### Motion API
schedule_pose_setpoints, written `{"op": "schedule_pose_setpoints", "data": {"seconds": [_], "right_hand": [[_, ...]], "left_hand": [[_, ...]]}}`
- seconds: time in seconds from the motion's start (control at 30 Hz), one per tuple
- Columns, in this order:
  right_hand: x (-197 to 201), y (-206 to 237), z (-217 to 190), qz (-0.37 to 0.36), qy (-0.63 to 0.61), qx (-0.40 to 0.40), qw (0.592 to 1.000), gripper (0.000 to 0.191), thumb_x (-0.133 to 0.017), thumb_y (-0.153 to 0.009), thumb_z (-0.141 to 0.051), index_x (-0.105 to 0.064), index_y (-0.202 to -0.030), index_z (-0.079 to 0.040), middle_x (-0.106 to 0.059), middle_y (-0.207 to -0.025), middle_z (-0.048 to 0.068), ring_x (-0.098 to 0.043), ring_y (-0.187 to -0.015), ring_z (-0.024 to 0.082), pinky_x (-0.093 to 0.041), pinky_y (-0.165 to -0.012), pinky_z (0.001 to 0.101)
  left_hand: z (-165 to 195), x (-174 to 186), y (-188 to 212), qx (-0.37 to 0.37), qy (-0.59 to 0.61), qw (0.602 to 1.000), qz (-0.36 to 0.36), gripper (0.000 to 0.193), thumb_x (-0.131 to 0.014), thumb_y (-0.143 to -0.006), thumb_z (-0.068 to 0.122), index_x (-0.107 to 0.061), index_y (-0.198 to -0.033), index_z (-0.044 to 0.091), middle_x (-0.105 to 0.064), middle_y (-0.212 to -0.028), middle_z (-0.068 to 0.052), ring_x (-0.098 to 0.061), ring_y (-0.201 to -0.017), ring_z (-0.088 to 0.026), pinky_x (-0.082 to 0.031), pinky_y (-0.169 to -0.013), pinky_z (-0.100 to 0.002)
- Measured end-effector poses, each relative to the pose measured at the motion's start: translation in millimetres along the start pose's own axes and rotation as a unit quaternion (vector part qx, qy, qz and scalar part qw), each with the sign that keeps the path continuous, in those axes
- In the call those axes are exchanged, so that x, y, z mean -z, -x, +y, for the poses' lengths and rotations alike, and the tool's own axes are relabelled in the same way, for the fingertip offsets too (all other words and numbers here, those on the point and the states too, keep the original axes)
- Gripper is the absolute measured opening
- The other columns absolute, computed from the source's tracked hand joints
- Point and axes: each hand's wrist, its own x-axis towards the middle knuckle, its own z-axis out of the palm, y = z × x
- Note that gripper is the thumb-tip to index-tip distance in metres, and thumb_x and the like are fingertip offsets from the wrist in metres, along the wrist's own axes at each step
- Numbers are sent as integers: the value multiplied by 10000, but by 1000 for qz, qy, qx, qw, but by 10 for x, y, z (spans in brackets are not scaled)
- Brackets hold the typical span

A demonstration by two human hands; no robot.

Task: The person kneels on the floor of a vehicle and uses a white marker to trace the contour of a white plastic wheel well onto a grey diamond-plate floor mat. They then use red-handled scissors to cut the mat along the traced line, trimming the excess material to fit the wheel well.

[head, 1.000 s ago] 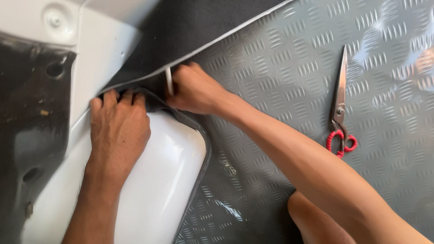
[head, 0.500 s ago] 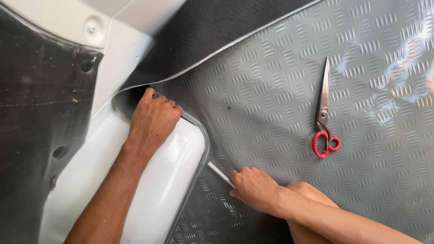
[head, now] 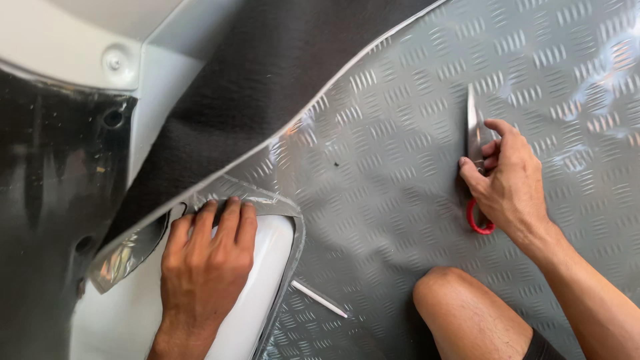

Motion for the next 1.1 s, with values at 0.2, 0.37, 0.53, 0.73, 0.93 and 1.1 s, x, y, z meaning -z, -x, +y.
{"op": "schedule_pose_setpoints", "data": {"seconds": [0.2,0.37,0.53,0.73,0.93,1.1], "right_hand": [[24,232,-299,-72,-64,137,986,427,-719,-916,-109,-611,-1328,-90,-611,-977,149,-615,-853,262,-523,-760,394],[-251,364,-956,-342,-169,7,924,469,-620,-916,-263,-568,-1368,-145,-725,-716,93,-675,-589,228,-537,-587,382],[-675,366,-1494,-282,-231,-29,931,384,-711,-948,-372,-685,-1044,-1,-597,-645,111,-542,-587,185,-473,-538,377],[-1121,542,-1766,-272,-374,-141,875,328,-778,-861,-319,-713,-984,-22,-618,-638,32,-568,-487,96,-437,-427,274],[-1174,479,-1663,-306,-384,-134,861,343,-784,-835,-313,-699,-1051,-60,-663,-665,13,-591,-507,91,-445,-428,260],[-1073,401,-1657,-330,-423,-102,838,317,-823,-823,-269,-674,-992,-46,-631,-660,13,-596,-522,91,-417,-435,263]], "left_hand": [[13,-128,188,9,55,995,84,200,-712,-935,123,-785,-1122,127,-774,-1123,-26,-732,-1016,-205,-559,-883,-343],[-12,-237,198,41,113,989,89,208,-719,-890,80,-776,-1089,92,-788,-1088,-32,-744,-963,-213,-551,-730,-320],[-102,-251,115,147,151,978,0,500,-731,-871,35,-698,-1369,60,-746,-925,-54,-665,-742,-182,-555,-674,-333],[-290,-215,-122,152,-119,973,128,443,-715,-812,238,-662,-1236,120,-726,-1037,-55,-702,-890,-211,-588,-728,-328],[-596,134,-364,260,115,952,115,173,-681,-1066,90,-670,-1230,37,-736,-1106,-115,-733,-921,-267,-571,-731,-398],[-772,882,-370,306,227,913,146,159,-626,-1098,123,-663,-1071,-29,-714,-873,-214,-700,-767,-381,-506,-625,-475]]}}
